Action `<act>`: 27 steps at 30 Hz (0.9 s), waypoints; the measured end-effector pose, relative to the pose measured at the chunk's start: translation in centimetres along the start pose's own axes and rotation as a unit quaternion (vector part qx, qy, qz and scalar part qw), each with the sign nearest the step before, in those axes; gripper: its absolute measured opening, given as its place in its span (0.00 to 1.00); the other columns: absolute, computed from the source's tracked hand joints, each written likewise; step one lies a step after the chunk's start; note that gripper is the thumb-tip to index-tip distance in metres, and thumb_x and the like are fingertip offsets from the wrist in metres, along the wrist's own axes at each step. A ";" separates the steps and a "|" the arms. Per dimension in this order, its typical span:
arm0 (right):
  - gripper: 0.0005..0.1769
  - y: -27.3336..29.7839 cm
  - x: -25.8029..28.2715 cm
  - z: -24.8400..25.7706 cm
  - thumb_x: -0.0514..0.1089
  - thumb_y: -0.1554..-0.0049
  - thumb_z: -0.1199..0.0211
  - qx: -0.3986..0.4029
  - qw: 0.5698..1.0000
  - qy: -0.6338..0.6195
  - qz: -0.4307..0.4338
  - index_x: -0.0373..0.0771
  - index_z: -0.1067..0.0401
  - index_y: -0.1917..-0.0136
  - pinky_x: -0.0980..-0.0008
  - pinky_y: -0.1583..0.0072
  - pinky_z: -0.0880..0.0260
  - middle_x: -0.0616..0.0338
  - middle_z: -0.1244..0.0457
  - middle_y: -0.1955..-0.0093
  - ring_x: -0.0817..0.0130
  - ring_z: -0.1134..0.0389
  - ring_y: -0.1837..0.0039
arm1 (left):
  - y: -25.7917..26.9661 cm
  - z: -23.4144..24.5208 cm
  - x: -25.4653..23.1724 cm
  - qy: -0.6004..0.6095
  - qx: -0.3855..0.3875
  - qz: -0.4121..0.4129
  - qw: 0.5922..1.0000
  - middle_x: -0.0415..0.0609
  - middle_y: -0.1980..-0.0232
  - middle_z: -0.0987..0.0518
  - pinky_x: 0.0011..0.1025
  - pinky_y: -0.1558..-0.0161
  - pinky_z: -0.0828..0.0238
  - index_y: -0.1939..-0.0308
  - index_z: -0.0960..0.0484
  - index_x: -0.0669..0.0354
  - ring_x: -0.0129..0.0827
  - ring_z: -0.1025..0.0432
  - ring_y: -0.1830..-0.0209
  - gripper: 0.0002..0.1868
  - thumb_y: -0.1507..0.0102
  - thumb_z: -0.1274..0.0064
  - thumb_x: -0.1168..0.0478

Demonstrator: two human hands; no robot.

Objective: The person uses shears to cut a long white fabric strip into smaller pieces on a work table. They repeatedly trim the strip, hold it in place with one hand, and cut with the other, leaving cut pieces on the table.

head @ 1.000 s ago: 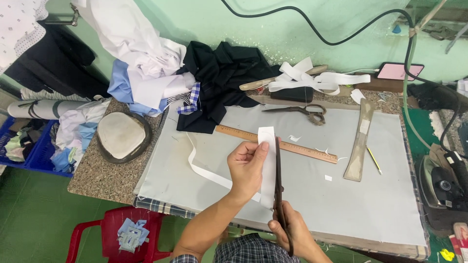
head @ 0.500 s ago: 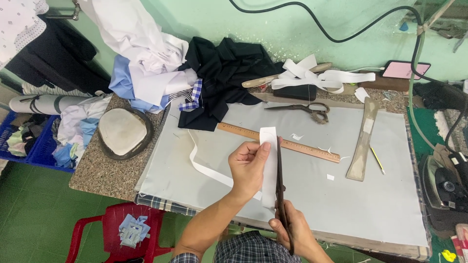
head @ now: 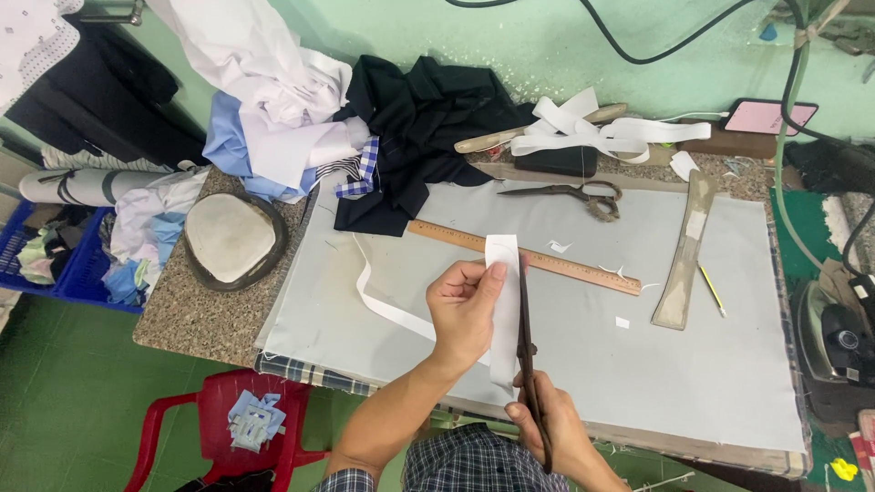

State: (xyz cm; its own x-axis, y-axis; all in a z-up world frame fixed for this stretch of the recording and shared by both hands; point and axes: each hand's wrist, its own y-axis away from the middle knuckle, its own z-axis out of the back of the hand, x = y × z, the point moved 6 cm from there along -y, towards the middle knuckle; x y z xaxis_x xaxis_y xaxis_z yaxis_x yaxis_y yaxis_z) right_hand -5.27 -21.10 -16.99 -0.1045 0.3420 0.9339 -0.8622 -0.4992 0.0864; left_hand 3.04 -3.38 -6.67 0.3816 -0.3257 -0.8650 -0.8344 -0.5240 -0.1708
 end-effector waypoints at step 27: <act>0.40 0.1 4.7 0.6 0.59 0.43 0.33 0.093 0.973 -0.210 -0.006 0.34 0.44 0.29 0.72 0.57 0.39 0.61 0.48 0.56 0.72 0.46 0.59 | 2.1 -1.1 -0.5 0.018 0.088 -0.007 0.996 0.42 0.73 0.29 0.24 0.67 0.42 0.74 0.27 0.61 0.24 0.40 0.73 0.14 0.34 0.43 0.69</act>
State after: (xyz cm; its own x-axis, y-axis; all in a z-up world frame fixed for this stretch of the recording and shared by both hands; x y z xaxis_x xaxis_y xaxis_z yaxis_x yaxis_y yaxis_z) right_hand -5.53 -20.01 -12.38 0.1500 0.0122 0.9886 -0.7531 -0.6464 0.1222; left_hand 1.53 -5.11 -6.07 0.4045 -0.3487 -0.8455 -0.8846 -0.3840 -0.2648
